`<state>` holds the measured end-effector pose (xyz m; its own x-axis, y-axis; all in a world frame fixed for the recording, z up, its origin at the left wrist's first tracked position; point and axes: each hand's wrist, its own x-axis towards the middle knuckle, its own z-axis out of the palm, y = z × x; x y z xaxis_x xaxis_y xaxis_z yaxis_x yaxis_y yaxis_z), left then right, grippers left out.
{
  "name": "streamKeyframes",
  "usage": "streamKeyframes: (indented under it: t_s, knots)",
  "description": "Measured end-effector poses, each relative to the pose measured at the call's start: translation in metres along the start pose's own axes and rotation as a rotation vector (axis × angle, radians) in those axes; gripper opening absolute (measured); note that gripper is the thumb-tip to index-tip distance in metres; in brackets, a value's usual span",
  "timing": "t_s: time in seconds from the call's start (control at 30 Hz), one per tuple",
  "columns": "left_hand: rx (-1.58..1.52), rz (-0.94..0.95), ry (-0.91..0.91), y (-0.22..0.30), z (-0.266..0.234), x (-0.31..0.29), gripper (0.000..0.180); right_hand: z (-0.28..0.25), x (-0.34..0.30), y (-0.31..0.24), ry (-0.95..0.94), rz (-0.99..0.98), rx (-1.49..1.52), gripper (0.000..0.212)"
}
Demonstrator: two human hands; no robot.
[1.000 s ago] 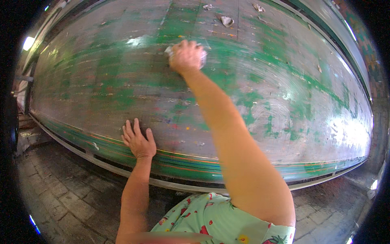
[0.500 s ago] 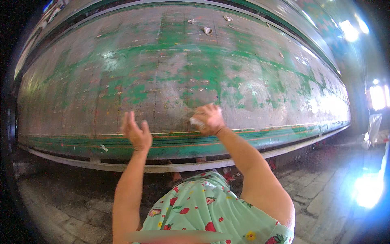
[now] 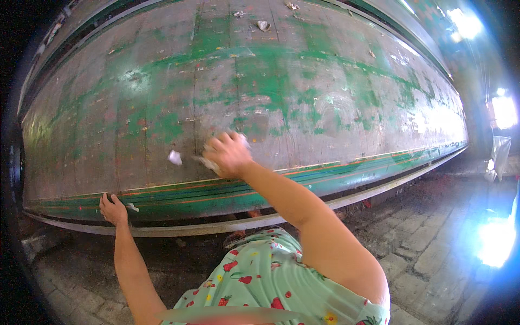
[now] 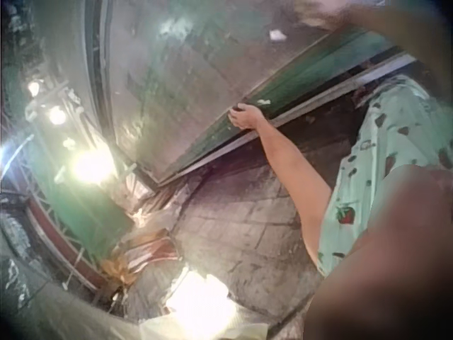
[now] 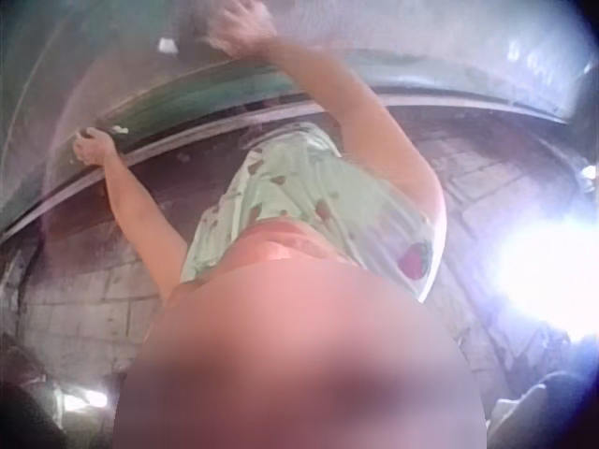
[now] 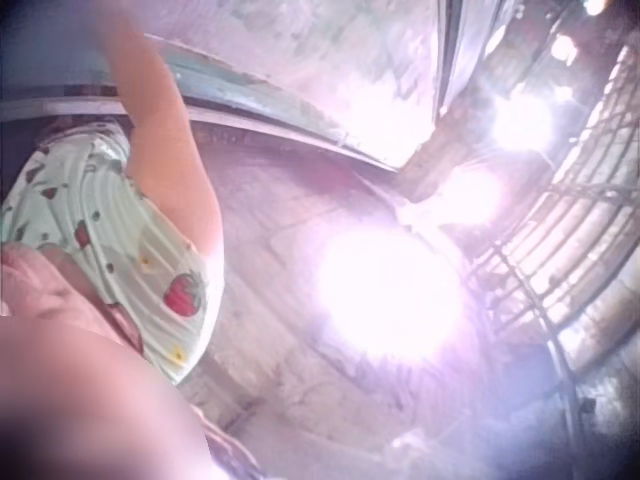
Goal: The person scrubs the interior surface of a green boat hull using a white cloth or sponge. They move the cloth back and forth across the curved surface, occasionally repositioning their hands to reach different areas.
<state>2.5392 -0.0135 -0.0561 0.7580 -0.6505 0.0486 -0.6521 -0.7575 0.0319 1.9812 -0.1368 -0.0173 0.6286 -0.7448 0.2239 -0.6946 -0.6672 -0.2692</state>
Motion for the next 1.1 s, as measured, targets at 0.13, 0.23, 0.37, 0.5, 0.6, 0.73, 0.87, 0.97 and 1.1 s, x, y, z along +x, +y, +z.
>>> streamKeyframes:
  t_s: [0.13,0.23,0.37,0.5,0.6,0.73,0.87,0.97,1.1]
  knots:
    - [-0.050,-0.092,0.073,0.016,0.012,-0.004,0.056,-0.049,-0.082,0.085,0.150,0.109,0.014,0.050]
    - [-0.049,-0.076,0.125,0.018,0.011,-0.011,0.053,-0.061,-0.056,0.164,0.239,0.301,-0.278,0.034]
    - [-0.018,-0.050,0.114,0.021,0.007,-0.015,0.054,-0.051,0.087,0.232,0.233,0.777,-0.408,0.038]
    - [-0.061,-0.023,0.137,0.022,0.007,-0.016,0.055,-0.004,0.253,0.218,0.243,0.704,-0.438,0.046]
    - [-0.069,-0.051,0.120,0.022,0.010,-0.018,0.054,0.032,0.346,0.167,0.186,0.562,-0.339,0.044]
    - [-0.121,-0.027,0.149,0.024,0.006,-0.021,0.054,0.072,0.402,0.064,0.011,0.349,-0.286,0.044]
    - [-0.123,-0.047,0.103,0.028,-0.002,-0.021,0.055,0.074,0.319,0.017,-0.110,-0.158,-0.133,0.046]
    - [-0.085,-0.095,0.059,0.029,-0.002,-0.020,0.056,0.039,0.253,0.086,0.038,-0.345,0.147,0.045]
    - [-0.088,-0.079,0.072,0.025,0.005,-0.021,0.056,0.022,0.302,0.163,0.009,0.065,-0.174,0.040]
